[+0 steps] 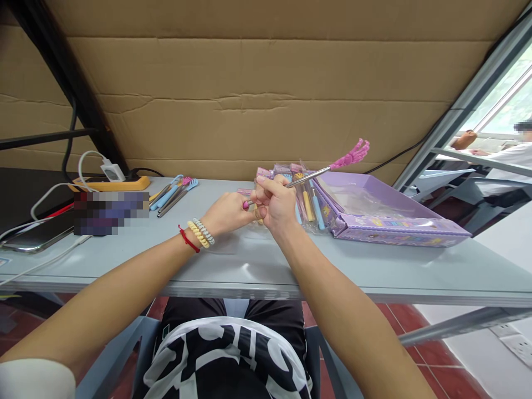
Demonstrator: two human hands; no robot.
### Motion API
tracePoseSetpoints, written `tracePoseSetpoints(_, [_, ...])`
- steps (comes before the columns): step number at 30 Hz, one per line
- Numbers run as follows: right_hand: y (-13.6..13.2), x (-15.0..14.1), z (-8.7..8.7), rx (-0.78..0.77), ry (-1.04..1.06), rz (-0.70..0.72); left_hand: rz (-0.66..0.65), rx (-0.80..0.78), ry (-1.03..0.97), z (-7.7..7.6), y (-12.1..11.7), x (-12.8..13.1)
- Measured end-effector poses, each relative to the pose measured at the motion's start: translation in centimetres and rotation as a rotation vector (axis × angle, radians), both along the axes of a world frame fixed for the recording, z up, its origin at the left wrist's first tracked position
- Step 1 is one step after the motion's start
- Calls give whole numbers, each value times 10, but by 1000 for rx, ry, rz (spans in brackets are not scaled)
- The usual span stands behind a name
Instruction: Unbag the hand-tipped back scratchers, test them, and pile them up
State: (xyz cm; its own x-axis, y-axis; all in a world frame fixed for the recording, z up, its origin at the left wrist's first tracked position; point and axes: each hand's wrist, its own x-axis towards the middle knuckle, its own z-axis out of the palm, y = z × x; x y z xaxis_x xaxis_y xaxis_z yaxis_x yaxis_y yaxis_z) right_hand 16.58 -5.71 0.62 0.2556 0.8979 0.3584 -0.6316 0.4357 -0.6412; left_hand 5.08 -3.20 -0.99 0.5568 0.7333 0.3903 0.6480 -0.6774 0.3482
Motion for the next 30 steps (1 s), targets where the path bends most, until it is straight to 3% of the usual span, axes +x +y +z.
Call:
tracePoseSetpoints(6, [6,-4,-10,3,-171,211,-75,-21,-124,-4,5,-9])
tracePoseSetpoints(8, [5,-4,-11,4,-189,222,-127,-24,-139,-3,3,-10])
tracePoseSetpoints(16, [-1,0,-3,90,-176,165,-132,21,-49,0,-4,-2])
tracePoseSetpoints(23, [-9,-2,3,78,-109,84,-2,65,8,4,-8,1])
tracePoseSetpoints(30, [-2,15,7,44,-7,-118,181,-74,6,3,1,-3])
